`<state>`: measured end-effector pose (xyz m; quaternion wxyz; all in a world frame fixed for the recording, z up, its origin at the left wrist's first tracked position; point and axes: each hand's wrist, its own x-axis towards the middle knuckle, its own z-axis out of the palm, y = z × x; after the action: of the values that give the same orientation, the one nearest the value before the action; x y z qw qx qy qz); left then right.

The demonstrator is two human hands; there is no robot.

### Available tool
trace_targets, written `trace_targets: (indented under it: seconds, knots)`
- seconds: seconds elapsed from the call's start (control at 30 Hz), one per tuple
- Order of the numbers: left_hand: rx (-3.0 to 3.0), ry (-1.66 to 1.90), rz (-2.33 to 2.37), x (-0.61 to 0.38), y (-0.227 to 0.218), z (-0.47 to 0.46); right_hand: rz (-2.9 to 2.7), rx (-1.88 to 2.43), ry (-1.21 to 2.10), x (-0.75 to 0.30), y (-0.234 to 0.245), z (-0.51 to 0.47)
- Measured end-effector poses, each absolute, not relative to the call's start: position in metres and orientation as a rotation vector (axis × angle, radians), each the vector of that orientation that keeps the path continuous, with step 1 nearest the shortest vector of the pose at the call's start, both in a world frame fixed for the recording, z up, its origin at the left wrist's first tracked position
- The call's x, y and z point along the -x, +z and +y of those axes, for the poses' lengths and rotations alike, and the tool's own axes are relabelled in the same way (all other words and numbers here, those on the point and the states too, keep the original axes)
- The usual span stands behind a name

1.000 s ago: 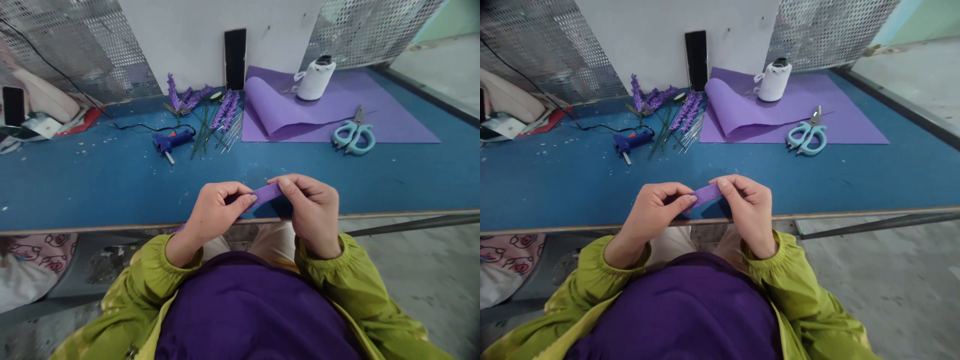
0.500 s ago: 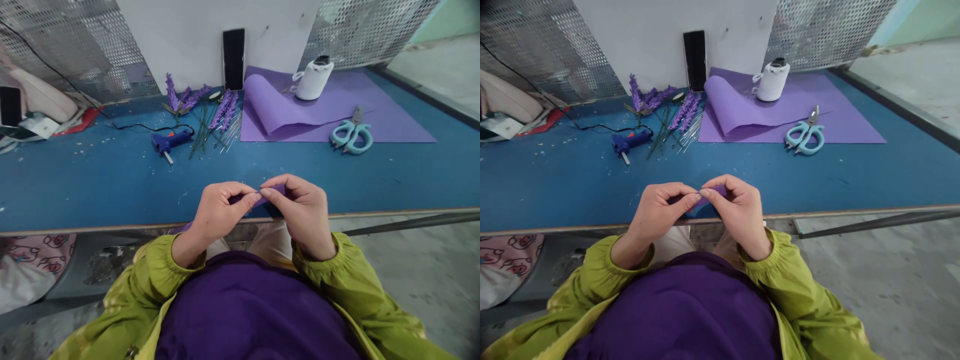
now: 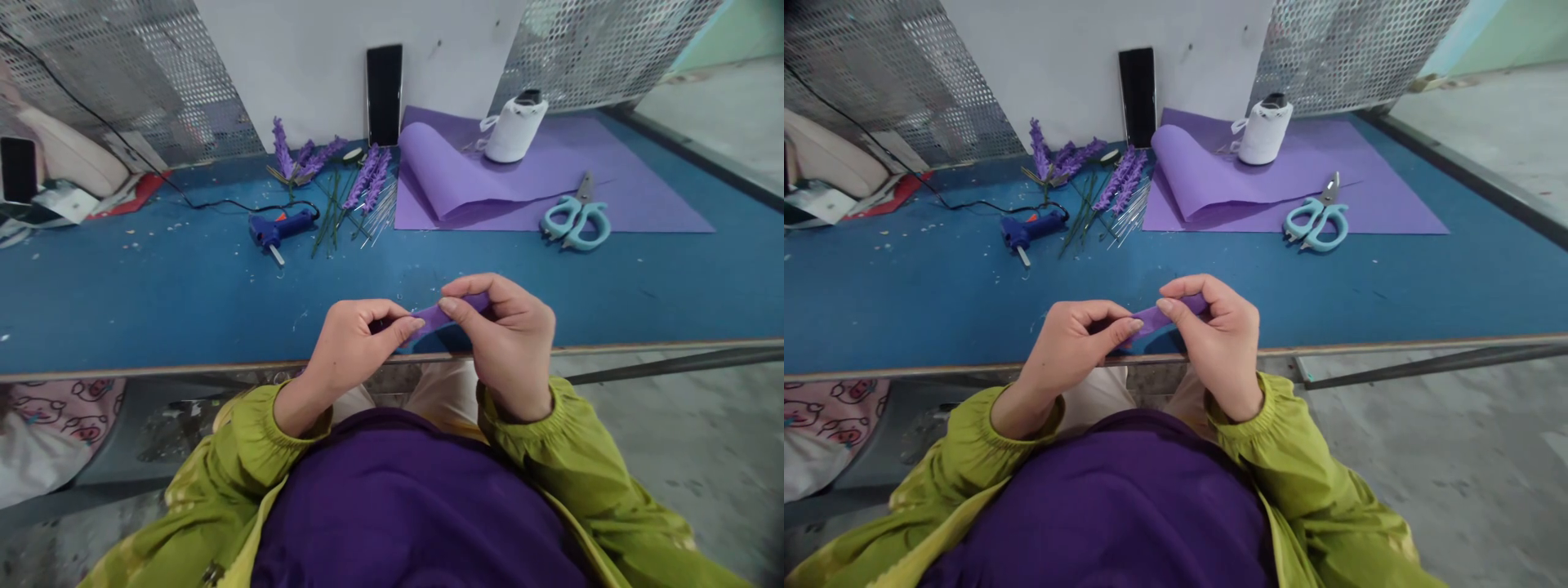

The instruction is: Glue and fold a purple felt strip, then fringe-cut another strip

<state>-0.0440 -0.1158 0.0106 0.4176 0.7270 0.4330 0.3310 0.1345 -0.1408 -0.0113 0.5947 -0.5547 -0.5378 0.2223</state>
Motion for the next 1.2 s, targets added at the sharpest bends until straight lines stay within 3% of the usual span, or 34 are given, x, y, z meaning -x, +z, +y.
trace_targets:
  seconds: [0.27, 0.57, 0.77, 0.9, 1.07, 1.2]
  knots:
    - [-1.770, 0.961, 1.082, 0.041, 0.010, -0.118, -0.844, 0.996, 1.024, -0.121, -0.015, -0.139]
    - [-1.730, 0.873, 1.092, 0.047, 0.012, -0.118, -0.754, 0.985, 0.889, -0.125, -0.013, -0.137]
    - [-1.724, 0.872, 1.059, 0.045, 0.012, -0.119, -1.063, 1.097, 0.877, -0.122, -0.015, -0.140]
    - [-1.738, 0.836, 1.071, 0.048, 0.011, -0.117, -0.895, 1.083, 0.794, -0.123, -0.015, -0.137]
    - [-1.775, 0.907, 1.042, 0.049, 0.011, -0.116, -1.004, 1.101, 0.950, -0.123, -0.015, -0.138]
    - [-1.770, 0.842, 1.036, 0.050, 0.012, -0.116, -0.975, 1.051, 0.891, -0.124, -0.013, -0.138]
